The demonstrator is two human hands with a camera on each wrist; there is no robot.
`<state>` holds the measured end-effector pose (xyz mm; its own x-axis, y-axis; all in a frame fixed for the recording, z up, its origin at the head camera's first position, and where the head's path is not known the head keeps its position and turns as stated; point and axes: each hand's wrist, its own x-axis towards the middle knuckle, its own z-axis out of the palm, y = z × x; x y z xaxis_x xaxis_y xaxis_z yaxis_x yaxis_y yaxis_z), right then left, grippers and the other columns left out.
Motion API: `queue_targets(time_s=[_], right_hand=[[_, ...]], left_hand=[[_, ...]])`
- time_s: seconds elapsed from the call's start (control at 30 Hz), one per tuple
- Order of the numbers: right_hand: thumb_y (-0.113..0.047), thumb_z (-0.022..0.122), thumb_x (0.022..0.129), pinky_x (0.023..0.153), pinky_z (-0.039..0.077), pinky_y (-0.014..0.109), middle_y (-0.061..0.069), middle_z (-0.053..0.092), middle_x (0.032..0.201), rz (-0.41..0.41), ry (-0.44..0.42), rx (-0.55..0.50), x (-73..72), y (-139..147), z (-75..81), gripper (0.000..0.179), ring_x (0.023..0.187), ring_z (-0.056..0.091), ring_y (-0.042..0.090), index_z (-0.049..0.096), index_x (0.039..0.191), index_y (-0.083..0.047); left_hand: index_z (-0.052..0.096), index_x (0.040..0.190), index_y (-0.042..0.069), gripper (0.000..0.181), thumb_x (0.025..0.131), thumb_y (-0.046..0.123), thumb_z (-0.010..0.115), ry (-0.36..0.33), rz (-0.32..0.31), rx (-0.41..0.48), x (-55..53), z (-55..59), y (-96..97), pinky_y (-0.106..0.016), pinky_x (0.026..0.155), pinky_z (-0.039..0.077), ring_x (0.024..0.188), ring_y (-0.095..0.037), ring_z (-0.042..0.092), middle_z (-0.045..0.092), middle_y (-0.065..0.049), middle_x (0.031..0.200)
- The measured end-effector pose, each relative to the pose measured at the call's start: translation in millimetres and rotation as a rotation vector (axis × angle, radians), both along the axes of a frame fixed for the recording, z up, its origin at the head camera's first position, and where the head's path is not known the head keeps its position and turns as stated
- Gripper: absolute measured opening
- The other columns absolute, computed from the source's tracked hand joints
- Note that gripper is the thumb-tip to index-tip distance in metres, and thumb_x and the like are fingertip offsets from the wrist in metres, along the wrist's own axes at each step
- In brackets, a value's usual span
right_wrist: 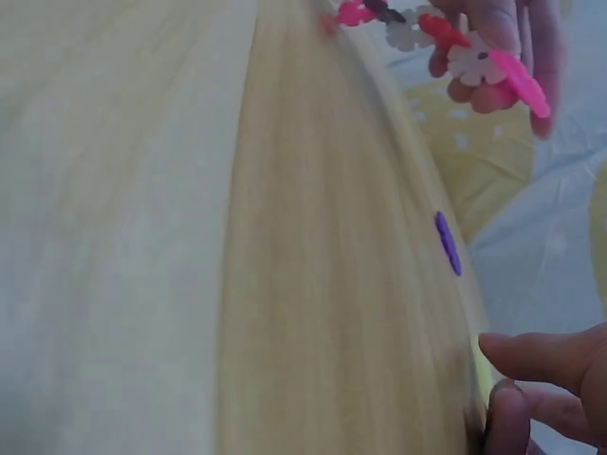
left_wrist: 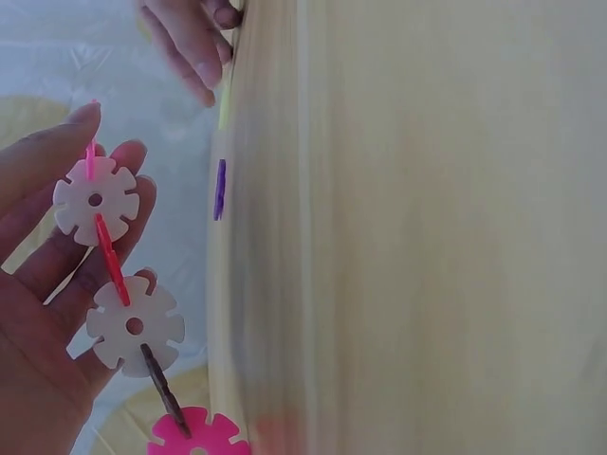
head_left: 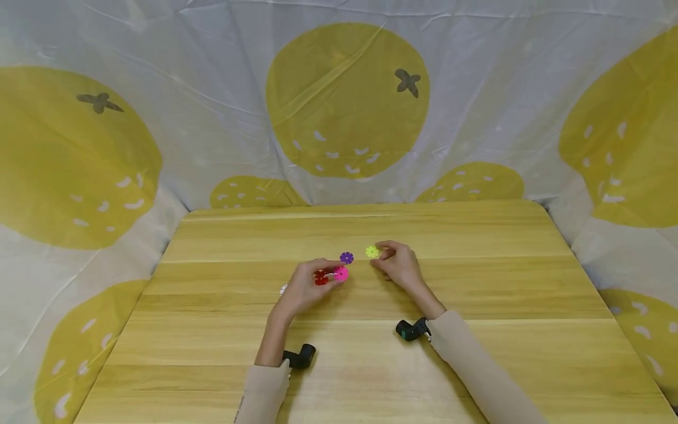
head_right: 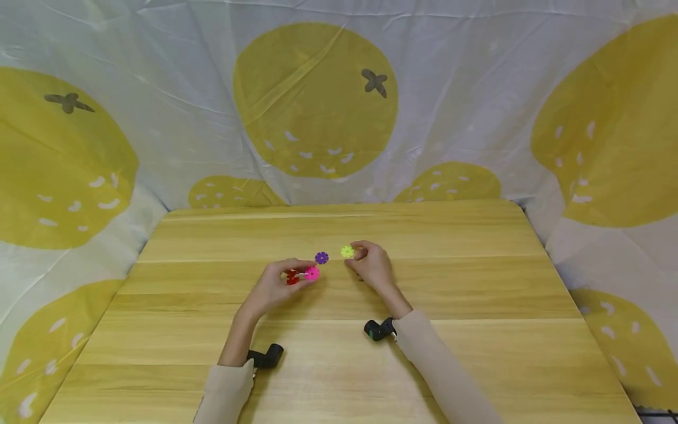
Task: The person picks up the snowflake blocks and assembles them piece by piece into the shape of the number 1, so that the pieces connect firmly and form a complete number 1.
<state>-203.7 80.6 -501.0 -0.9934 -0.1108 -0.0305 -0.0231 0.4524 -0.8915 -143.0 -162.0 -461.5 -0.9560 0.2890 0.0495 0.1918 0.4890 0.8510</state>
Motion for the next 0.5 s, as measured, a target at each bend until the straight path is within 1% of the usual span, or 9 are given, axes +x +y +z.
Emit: queue_targets(time_s=[0.07,0.13,0.2,0.3,0.37,0.43,0.5], right_hand=[[-0.014,0.083,0.088,0.054,0.052,0.024,0.008,0.069,0.084,0.006,0.046,0.095,-1.9,-2.7,-1.8,0.043,0.055,0.057,0.008,0.072,0.128,-0.003],[-0.018,0.084,0.088,0.059,0.048,0.026,0.005,0.069,0.08,0.009,0.084,0.177,-2.8,-5.5,-1.9,0.039,0.059,0.056,0.009,0.075,0.123,-0.005],[-0.019,0.085,0.086,0.065,0.047,0.029,0.005,0.07,0.08,0.003,0.096,0.223,-1.8,-7.4,0.0,0.033,0.066,0.058,0.013,0.078,0.116,-0.007],[-0.019,0.088,0.083,0.075,0.052,0.036,0.006,0.072,0.087,0.0,0.073,0.229,1.8,-8.0,2.8,0.029,0.079,0.065,0.019,0.078,0.107,-0.007],[-0.018,0.089,0.081,0.08,0.053,0.038,0.007,0.072,0.093,0.002,0.055,0.218,5.1,-6.8,3.8,0.029,0.086,0.066,0.021,0.076,0.104,-0.007],[-0.015,0.088,0.081,0.081,0.053,0.037,0.009,0.071,0.096,0.013,0.049,0.194,8.5,-4.9,4.2,0.028,0.086,0.067,0.021,0.073,0.103,-0.007],[-0.011,0.086,0.083,0.077,0.053,0.033,0.009,0.07,0.094,0.031,0.054,0.164,11.6,-2.3,3.2,0.026,0.082,0.066,0.019,0.07,0.103,-0.007]], left_hand=[[0.075,0.125,0.007,0.036,0.09,0.012,0.081,-0.006,0.0,0.004,0.5,0.0,0.8,-0.033,0.089,0.06,0.106,-0.023,0.071,0.075,-0.008,0.122],[0.075,0.125,0.006,0.036,0.09,0.011,0.081,-0.012,-0.004,0.015,0.7,-0.2,1.8,-0.035,0.091,0.061,0.108,-0.024,0.071,0.075,-0.009,0.124],[0.074,0.125,0.005,0.036,0.09,0.01,0.081,-0.017,-0.007,0.02,0.8,-0.2,2.8,-0.036,0.092,0.06,0.11,-0.025,0.071,0.075,-0.01,0.125],[0.074,0.126,0.003,0.037,0.089,0.009,0.081,-0.014,-0.014,0.027,0.7,-0.2,4.4,-0.037,0.093,0.06,0.113,-0.026,0.071,0.074,-0.011,0.127],[0.074,0.126,0.004,0.038,0.089,0.009,0.081,-0.009,-0.014,0.025,0.6,-0.6,5.1,-0.037,0.093,0.06,0.114,-0.026,0.07,0.074,-0.011,0.128],[0.074,0.125,0.006,0.037,0.089,0.009,0.081,-0.005,-0.017,0.024,0.3,-1.4,5.9,-0.038,0.094,0.059,0.115,-0.026,0.07,0.074,-0.01,0.129],[0.075,0.125,0.007,0.036,0.09,0.01,0.081,-0.003,-0.019,0.02,0.0,-2.5,6.4,-0.039,0.095,0.059,0.116,-0.026,0.069,0.073,-0.01,0.129]])
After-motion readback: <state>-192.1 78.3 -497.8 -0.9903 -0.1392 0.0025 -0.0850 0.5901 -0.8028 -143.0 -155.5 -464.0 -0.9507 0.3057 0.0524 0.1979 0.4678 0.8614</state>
